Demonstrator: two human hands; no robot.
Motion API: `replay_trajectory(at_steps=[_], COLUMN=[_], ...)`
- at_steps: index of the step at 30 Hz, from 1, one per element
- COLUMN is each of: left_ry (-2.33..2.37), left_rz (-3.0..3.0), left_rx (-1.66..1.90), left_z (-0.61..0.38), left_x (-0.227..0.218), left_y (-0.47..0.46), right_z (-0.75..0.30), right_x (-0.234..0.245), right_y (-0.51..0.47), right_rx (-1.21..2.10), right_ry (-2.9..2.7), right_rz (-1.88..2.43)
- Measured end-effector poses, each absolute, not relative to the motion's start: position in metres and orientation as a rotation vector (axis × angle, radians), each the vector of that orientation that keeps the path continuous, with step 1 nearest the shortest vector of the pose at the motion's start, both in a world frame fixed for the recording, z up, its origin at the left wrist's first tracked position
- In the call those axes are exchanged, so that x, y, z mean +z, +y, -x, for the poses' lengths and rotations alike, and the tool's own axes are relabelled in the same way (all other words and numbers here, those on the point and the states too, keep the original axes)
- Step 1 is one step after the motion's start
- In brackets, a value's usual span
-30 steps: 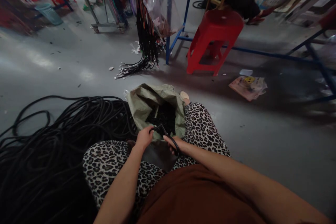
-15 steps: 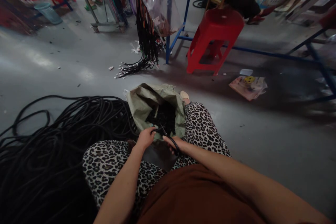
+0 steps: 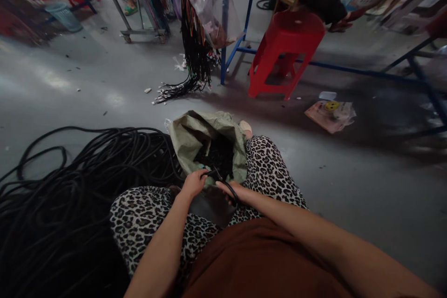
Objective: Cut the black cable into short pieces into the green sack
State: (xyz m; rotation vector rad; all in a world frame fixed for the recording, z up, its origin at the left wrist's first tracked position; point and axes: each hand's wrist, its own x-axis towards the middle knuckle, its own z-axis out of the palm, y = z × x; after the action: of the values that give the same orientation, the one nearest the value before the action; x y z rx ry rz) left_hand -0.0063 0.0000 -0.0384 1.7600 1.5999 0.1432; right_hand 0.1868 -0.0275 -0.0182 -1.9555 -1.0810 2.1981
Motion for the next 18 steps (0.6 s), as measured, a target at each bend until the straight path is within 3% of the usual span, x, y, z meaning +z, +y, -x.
replay_trajectory(at_steps=[18], left_ry=[1.6], left_rz=[-1.775], left_rx=[0.114], left_z=[0.0055], left_x=[-0.0366], left_y=[-0.0012], right_z=[-0.1883], right_x=[-0.0238], right_y=[-0.0285], right_rx=[2.168], right_ry=[-1.164], right_rz=[1.981])
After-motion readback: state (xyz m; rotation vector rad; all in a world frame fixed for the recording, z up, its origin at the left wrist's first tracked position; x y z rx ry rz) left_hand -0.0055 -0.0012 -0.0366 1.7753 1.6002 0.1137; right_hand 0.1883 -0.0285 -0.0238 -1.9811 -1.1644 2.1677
